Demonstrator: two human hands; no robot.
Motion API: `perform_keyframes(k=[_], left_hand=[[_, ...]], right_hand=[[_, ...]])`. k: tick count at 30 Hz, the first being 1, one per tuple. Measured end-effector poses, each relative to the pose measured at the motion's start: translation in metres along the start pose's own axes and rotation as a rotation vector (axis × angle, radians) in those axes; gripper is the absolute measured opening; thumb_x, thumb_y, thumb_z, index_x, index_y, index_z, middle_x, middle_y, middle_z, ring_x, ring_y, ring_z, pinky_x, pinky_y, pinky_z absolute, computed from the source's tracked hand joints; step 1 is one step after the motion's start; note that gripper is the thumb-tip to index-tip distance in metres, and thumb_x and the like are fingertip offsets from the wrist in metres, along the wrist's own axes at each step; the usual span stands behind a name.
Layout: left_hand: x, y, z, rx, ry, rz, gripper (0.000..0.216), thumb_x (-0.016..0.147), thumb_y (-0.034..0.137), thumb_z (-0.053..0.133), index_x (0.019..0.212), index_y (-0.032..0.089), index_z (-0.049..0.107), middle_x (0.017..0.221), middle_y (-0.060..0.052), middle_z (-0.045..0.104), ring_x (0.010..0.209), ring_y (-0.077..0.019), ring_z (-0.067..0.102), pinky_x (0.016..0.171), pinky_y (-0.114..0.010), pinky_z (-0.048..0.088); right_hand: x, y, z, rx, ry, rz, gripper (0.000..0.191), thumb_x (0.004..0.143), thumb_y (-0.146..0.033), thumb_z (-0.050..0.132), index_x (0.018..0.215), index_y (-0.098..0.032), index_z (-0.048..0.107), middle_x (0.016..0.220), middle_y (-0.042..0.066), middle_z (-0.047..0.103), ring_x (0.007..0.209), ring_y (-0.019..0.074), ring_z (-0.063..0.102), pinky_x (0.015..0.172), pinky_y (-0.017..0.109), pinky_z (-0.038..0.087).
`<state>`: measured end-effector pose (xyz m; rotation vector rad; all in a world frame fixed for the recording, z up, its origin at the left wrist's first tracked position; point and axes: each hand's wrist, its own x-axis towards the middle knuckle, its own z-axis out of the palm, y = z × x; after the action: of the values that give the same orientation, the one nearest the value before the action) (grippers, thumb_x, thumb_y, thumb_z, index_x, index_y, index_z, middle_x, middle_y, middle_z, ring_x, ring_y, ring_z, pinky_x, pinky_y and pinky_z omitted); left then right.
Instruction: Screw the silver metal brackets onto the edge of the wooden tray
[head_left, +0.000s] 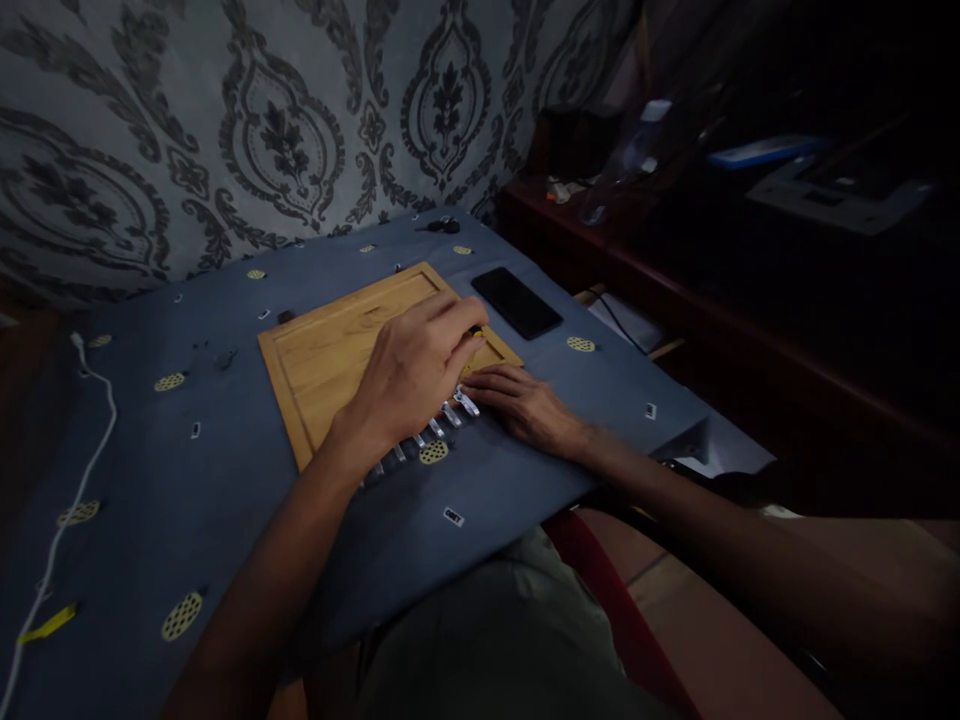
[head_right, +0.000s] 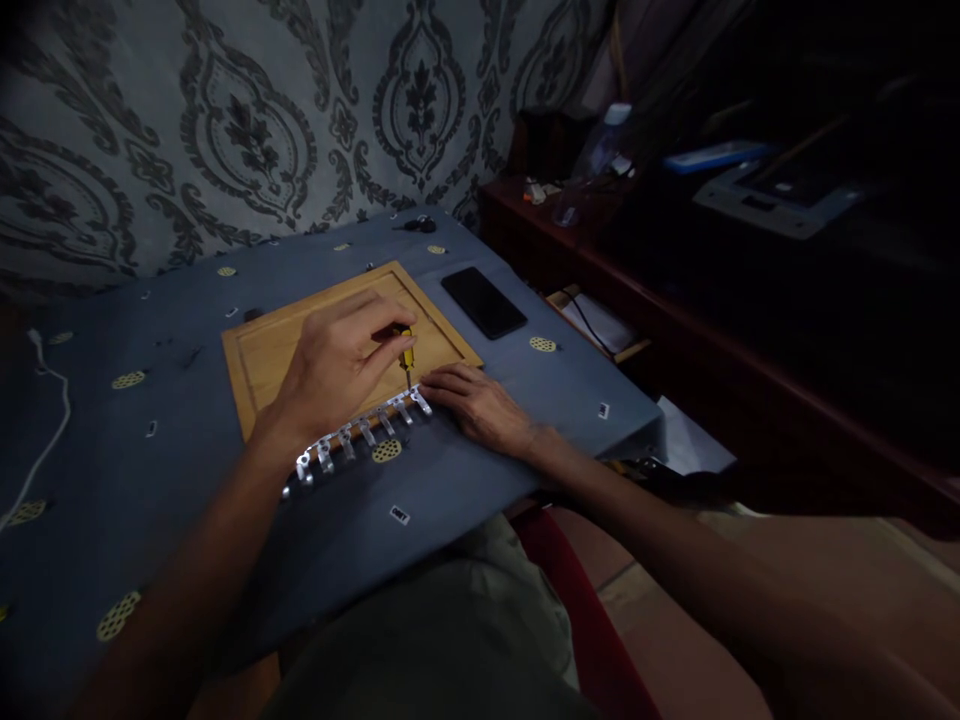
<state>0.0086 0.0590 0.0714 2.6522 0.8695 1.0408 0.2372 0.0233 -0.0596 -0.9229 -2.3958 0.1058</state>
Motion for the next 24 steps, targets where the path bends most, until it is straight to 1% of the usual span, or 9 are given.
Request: perform_keyframes(k=[4, 8, 12, 16, 20, 24], left_hand=[[0.0001, 0.0002, 0.0000, -0.002, 0.007, 0.015, 0.009, 0.096, 0.013, 0.062, 0.097, 0.018, 0.069, 0.096, -0.004, 0.074, 0.086, -0.0179, 0.071, 0.078, -0.031, 0.056], [-0.0001, 0.0003, -0.0003, 0.002, 0.032, 0.024, 0.009, 0.095, 0.011, 0.063, 0.097, 0.018, 0.069, 0.094, -0.003, 0.073, 0.085, -0.0173, 0.070, 0.077, -0.030, 0.056], [-0.0003, 0.0001, -0.0008, -0.011, 0.012, 0.016, 0.009, 0.095, 0.012, 0.064, 0.098, 0.018, 0.068, 0.096, -0.004, 0.073, 0.087, -0.0180, 0.071, 0.078, -0.031, 0.057], [0.0000, -0.0004, -0.0013, -0.023, 0.006, 0.014, 0.010, 0.096, 0.012, 0.062, 0.098, 0.019, 0.069, 0.097, -0.005, 0.073, 0.089, -0.0183, 0.071, 0.080, -0.032, 0.057], [0.0001, -0.0008, -0.0017, -0.044, -0.011, 0.023, 0.010, 0.095, 0.011, 0.064, 0.099, 0.019, 0.069, 0.097, -0.004, 0.073, 0.087, -0.0180, 0.071, 0.077, -0.031, 0.056], [0.0000, -0.0003, -0.0035, -0.070, -0.023, 0.063, 0.011, 0.094, 0.008, 0.065, 0.097, 0.018, 0.069, 0.094, -0.004, 0.072, 0.085, -0.0169, 0.070, 0.073, -0.029, 0.053]], right_hand=[[-0.0002, 0.0016, 0.0017, 0.000, -0.008, 0.019, 0.051, 0.098, -0.007, 0.047, 0.141, -0.027, 0.065, 0.133, 0.010, 0.073, 0.125, 0.0285, 0.064, 0.101, 0.055, 0.059], [-0.0002, 0.0017, 0.0019, 0.012, 0.005, 0.016, 0.050, 0.098, -0.008, 0.046, 0.140, -0.026, 0.066, 0.133, 0.011, 0.073, 0.123, 0.0284, 0.065, 0.100, 0.054, 0.059], [0.0001, 0.0000, -0.0003, 0.002, -0.006, 0.015, 0.052, 0.098, -0.007, 0.045, 0.141, -0.026, 0.064, 0.134, 0.011, 0.072, 0.124, 0.0288, 0.065, 0.101, 0.056, 0.058], [0.0001, -0.0004, -0.0005, -0.013, -0.004, 0.003, 0.051, 0.097, -0.006, 0.045, 0.141, -0.025, 0.064, 0.134, 0.011, 0.072, 0.123, 0.0285, 0.065, 0.101, 0.055, 0.059], [-0.0002, 0.0010, 0.0011, -0.021, -0.005, 0.010, 0.051, 0.097, -0.006, 0.046, 0.141, -0.026, 0.065, 0.133, 0.011, 0.072, 0.122, 0.0283, 0.066, 0.100, 0.055, 0.059], [0.0001, 0.0009, 0.0008, -0.016, 0.001, -0.004, 0.050, 0.098, -0.006, 0.044, 0.140, -0.024, 0.064, 0.132, 0.012, 0.073, 0.122, 0.0284, 0.065, 0.099, 0.055, 0.059]])
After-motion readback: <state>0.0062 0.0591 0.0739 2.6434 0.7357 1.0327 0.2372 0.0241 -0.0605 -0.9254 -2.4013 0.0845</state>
